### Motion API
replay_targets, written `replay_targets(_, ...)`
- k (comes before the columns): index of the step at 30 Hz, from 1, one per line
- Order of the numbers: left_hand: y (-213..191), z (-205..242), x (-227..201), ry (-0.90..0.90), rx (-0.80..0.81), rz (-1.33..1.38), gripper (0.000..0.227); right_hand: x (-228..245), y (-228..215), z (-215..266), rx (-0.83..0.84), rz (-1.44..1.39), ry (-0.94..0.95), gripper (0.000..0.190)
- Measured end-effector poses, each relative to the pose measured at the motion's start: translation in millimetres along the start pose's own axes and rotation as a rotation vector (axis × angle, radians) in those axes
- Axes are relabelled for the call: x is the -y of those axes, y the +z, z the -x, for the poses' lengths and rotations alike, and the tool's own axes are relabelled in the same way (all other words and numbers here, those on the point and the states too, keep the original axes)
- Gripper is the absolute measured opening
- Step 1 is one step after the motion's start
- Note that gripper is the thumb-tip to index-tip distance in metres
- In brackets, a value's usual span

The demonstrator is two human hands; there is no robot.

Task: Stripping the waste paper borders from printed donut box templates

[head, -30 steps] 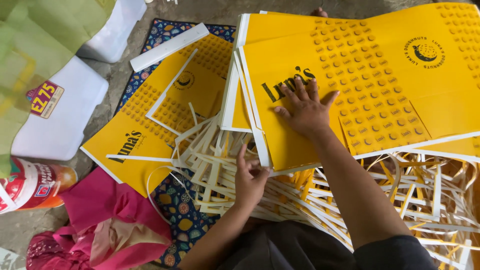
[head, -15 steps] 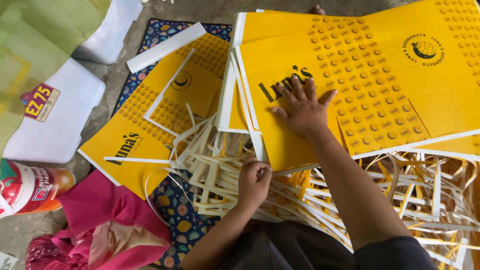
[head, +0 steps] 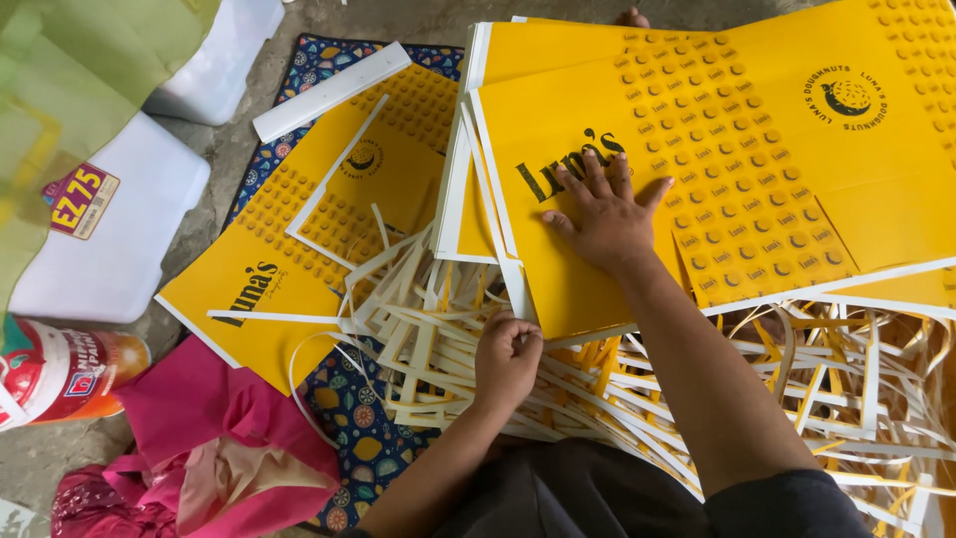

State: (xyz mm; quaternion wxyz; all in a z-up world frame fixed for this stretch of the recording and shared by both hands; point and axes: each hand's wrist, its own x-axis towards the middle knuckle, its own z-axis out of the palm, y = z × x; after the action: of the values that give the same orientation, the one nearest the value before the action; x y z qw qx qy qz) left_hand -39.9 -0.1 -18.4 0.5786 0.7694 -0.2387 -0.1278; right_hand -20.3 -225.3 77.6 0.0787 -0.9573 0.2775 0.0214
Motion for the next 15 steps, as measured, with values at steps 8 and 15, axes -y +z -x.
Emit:
replay_targets(8, -1, 0, -1, 0.002, 0.02, -0.037, 0.008, 3, -5, 2, 0.015, 0.017, 0.004, 0.074)
replay_targets(15, 4, 9, 22, -0.03, 0.001, -0.013, 0.008, 3, -4, 1, 0.016, 0.011, 0.013, 0.074)
